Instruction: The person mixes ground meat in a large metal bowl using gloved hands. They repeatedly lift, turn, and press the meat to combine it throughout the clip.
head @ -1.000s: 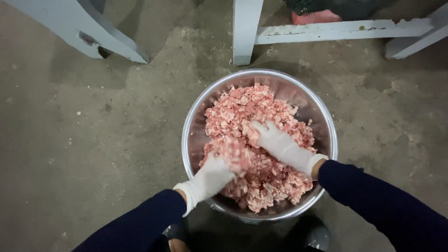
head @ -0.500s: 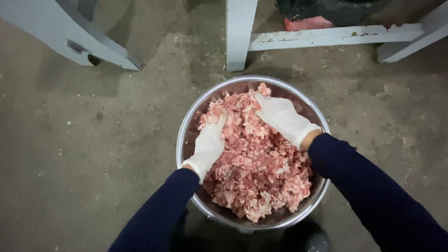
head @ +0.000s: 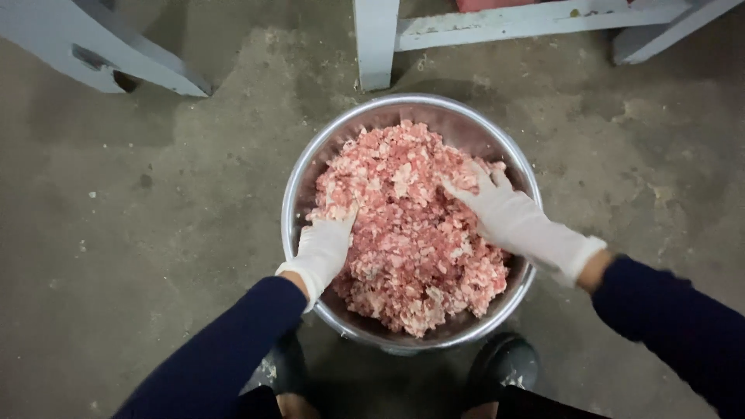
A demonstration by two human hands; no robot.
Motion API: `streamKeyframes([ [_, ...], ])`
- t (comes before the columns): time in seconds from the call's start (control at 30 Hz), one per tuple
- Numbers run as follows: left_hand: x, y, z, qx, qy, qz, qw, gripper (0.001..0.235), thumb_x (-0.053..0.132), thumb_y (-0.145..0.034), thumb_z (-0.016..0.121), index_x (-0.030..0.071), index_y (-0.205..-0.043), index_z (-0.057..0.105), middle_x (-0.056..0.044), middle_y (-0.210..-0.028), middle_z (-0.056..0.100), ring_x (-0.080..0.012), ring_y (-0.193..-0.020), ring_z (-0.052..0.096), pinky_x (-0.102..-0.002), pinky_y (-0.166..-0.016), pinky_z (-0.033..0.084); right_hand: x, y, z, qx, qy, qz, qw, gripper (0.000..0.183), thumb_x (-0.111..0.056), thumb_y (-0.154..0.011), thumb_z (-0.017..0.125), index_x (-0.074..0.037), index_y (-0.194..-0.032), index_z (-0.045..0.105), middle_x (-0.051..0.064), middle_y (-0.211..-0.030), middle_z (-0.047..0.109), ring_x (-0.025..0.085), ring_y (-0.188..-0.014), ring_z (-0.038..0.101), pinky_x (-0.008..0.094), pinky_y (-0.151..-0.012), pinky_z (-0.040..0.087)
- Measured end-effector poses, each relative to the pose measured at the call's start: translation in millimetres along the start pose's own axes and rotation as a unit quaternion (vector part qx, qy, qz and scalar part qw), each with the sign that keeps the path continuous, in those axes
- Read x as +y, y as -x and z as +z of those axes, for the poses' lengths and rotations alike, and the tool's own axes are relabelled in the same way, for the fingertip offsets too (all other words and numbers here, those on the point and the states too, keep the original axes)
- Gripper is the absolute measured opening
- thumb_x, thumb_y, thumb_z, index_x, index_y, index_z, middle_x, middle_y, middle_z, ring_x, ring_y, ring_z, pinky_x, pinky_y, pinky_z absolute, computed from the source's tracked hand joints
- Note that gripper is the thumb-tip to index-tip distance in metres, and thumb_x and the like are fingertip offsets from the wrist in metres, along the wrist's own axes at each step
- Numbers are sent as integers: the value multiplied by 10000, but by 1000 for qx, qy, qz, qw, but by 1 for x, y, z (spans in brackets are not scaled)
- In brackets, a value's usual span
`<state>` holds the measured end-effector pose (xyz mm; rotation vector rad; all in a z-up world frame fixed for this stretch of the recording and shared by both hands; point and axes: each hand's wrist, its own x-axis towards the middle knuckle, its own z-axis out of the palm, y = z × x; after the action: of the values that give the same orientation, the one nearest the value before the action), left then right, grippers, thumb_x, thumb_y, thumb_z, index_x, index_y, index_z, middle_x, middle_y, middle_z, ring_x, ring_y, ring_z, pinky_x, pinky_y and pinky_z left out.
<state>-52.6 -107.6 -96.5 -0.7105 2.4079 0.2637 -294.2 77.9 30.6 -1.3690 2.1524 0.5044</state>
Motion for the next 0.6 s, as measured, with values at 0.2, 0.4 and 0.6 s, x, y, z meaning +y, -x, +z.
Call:
streamKeyframes([
  [0.2, 4, 61, 46, 168, -31, 103, 980, 562, 329, -865, 652, 275, -1415, 550, -203, -859, 686, -415, -751, 676, -534, -580, 524, 1, 61, 2, -111, -136, 83, 981, 755, -521, -875, 525, -343, -1557, 254, 134, -1429, 534, 386, -1316, 553, 489, -1078, 514],
  [0.4, 18, 66, -1, -20, 220, -8, 975, 564, 689, -748, 565, 312, -1167, 585, -14, -931, 747, -307, -911, 742, -468, -741, 605, 5, 38, 21, -253, -547, 248, 759, 925, -448, -862, 643, -7, -1572, 248, 349, -1575, 288, 601, -1347, 418, 621, -994, 486],
  [0.6, 29, 71, -72, -300, 508, -151, 793, 1149, 578, -752, 758, 105, -1588, 127, -206, -1642, 224, -460, -1439, 369, -622, -966, 525, -3, 19, 19, -261, -736, 310, 543, 944, -431, -779, 773, -210, -1563, 296, 215, -1587, 368, 488, -1377, 443, 779, -1007, 326],
])
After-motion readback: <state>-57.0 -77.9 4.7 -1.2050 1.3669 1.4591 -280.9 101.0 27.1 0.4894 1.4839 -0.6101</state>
